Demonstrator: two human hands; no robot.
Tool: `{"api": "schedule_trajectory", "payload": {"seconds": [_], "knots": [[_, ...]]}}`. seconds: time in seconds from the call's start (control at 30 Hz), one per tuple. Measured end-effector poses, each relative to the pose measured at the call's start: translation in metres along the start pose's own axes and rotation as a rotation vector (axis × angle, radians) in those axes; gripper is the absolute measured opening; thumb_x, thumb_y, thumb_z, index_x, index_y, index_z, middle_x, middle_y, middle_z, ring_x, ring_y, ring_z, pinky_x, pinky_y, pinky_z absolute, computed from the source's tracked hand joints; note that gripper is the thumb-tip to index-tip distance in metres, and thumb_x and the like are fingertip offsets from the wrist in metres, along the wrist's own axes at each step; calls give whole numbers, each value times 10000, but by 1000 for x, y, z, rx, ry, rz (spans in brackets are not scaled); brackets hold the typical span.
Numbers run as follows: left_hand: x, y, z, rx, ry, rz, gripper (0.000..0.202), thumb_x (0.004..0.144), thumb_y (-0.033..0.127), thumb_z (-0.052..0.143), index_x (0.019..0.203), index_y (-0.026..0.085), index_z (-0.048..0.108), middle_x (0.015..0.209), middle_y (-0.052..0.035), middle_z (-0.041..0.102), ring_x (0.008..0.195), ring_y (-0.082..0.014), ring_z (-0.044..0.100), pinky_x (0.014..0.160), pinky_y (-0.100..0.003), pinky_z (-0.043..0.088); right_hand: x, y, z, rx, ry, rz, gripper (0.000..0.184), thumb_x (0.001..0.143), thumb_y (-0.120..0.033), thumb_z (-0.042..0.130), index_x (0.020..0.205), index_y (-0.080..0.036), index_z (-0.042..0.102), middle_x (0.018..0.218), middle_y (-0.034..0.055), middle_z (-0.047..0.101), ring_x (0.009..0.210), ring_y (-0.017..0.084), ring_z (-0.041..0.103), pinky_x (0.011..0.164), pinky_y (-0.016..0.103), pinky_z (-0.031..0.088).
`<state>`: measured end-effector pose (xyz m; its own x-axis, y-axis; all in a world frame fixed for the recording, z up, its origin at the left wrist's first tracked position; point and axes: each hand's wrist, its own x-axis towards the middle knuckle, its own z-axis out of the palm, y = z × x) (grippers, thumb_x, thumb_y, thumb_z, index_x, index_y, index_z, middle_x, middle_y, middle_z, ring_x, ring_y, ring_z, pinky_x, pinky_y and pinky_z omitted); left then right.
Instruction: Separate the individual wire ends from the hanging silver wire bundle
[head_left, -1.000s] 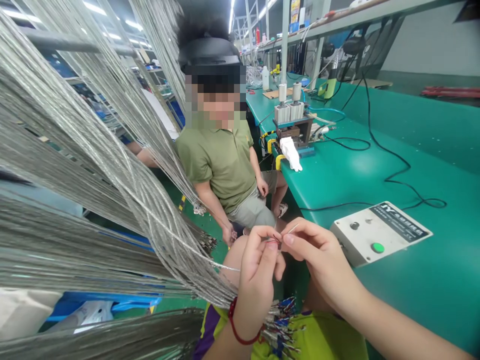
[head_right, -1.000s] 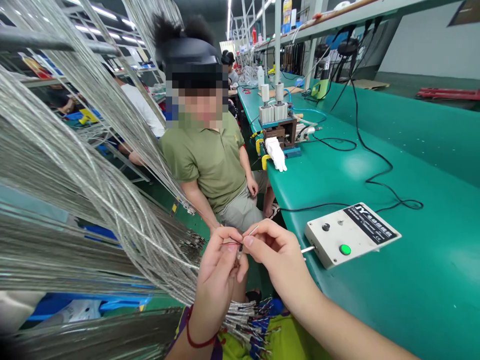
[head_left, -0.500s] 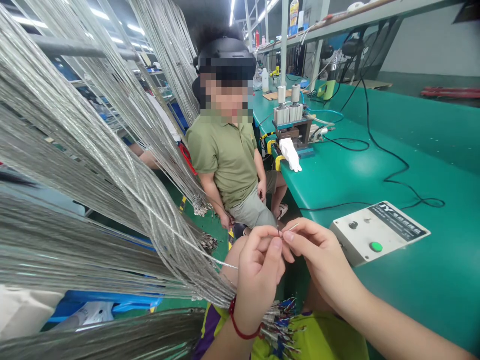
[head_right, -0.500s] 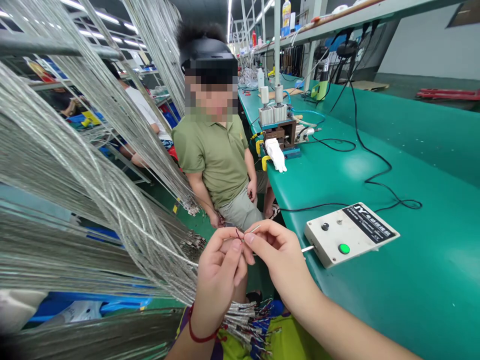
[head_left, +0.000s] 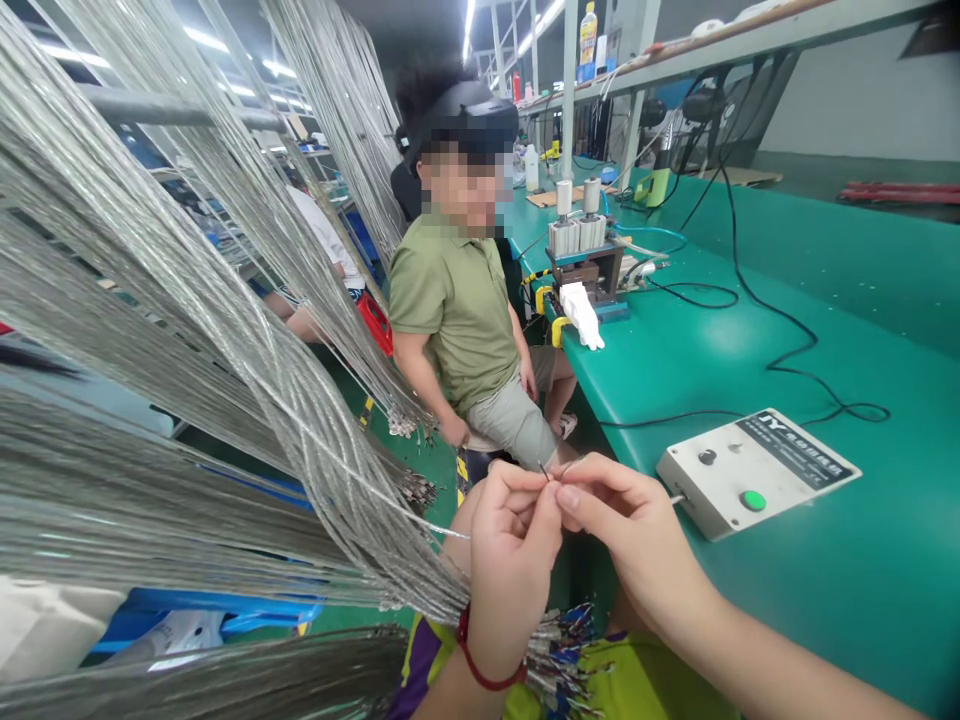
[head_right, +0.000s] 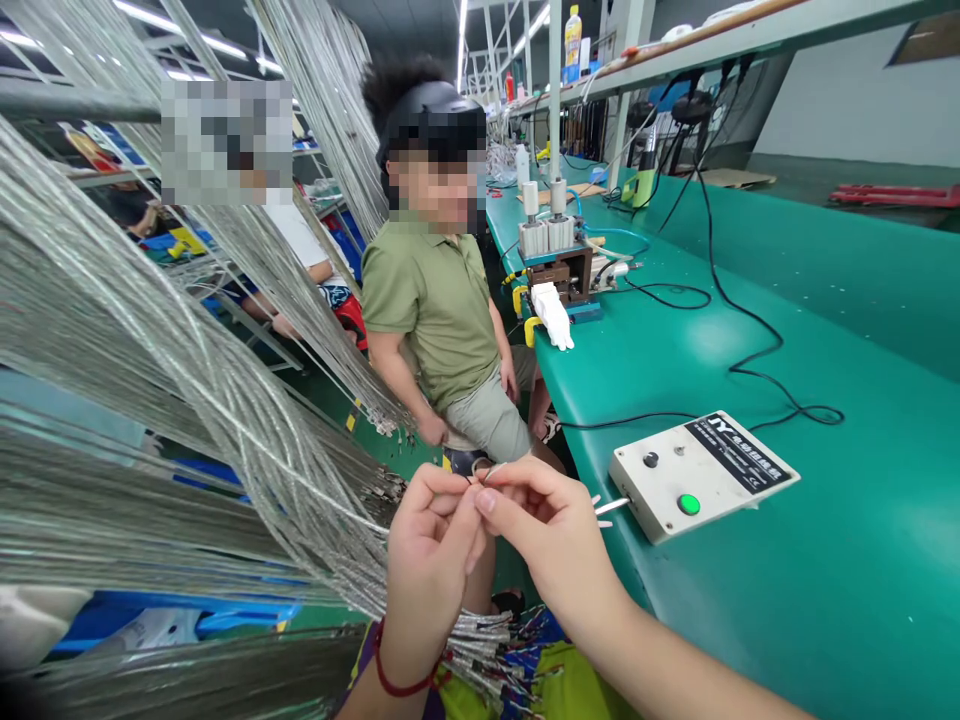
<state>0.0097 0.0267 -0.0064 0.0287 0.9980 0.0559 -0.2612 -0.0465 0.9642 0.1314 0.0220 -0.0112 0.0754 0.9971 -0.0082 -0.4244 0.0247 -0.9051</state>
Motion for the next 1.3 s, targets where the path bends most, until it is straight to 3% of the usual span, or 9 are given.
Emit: {"api": "schedule_trajectory", "payload": {"seconds": [0.17, 0.3, 0.53, 0.73, 0.83, 1.03, 1.3], "knots": [[-1, -2, -4, 92, -85, 62, 297, 964, 409, 721, 846, 205, 541, 692, 7, 660, 593, -103, 570, 575, -202, 452, 5, -8, 1, 52, -49, 10, 220, 794, -342, 883, 689, -204, 748, 606, -18, 609, 626, 143, 565, 661, 299, 462], [-5, -7, -7, 96, -123, 100, 236, 1013, 398, 650, 896, 205, 580, 721, -10, 678, 659, -130, 620, 655, -233, 491, 7, -18, 3, 109, -106, 58, 273, 775, -349, 897, 670, -187, 704, 567, -34, 567, 539, 111, 486, 601, 281, 388], [-6, -11, -4, 30, -100, 80, 276, 1012, 477, 628, 968, 206, 596, 650, 21, 600, 466, -58, 342, 470, -193, 277, 7, -17, 12, 258, -39, 179, 355, 734, -432, 916, 670, -176, 678, 559, -38, 499, 532, 89, 398, 544, 239, 315], [4, -29, -11, -206, -149, 76, 309, 1008, 525, 612, 986, 232, 518, 610, 55, 558, 375, -17, 233, 399, -161, 112, 15, -4, 1, 30, -223, -16, 298, 779, -458, 880, 825, -185, 771, 695, -12, 518, 595, 109, 439, 561, 259, 356], [9, -31, -15, -288, -211, 66, 312, 1007, 519, 615, 966, 238, 486, 578, 69, 549, 344, -12, 230, 381, -149, 107, 17, -2, -3, -5, -300, -42, 270, 776, -431, 885, 913, -207, 820, 754, 0, 532, 625, 121, 487, 565, 267, 374], [4, -11, -8, -225, -252, -10, 327, 1009, 511, 617, 942, 222, 481, 614, 14, 650, 417, -68, 472, 426, -154, 263, 13, -13, 0, 170, -368, 81, 142, 800, -359, 868, 820, -241, 793, 636, -45, 539, 464, 99, 490, 503, 271, 427], [-2, 5, -2, -133, -242, -76, 293, 1026, 476, 611, 981, 210, 495, 577, 72, 522, 458, -59, 312, 463, -192, 172, 12, -30, -3, 96, -311, 139, 288, 752, -400, 905, 793, -173, 733, 540, -33, 624, 449, 124, 581, 528, 252, 426]]}}
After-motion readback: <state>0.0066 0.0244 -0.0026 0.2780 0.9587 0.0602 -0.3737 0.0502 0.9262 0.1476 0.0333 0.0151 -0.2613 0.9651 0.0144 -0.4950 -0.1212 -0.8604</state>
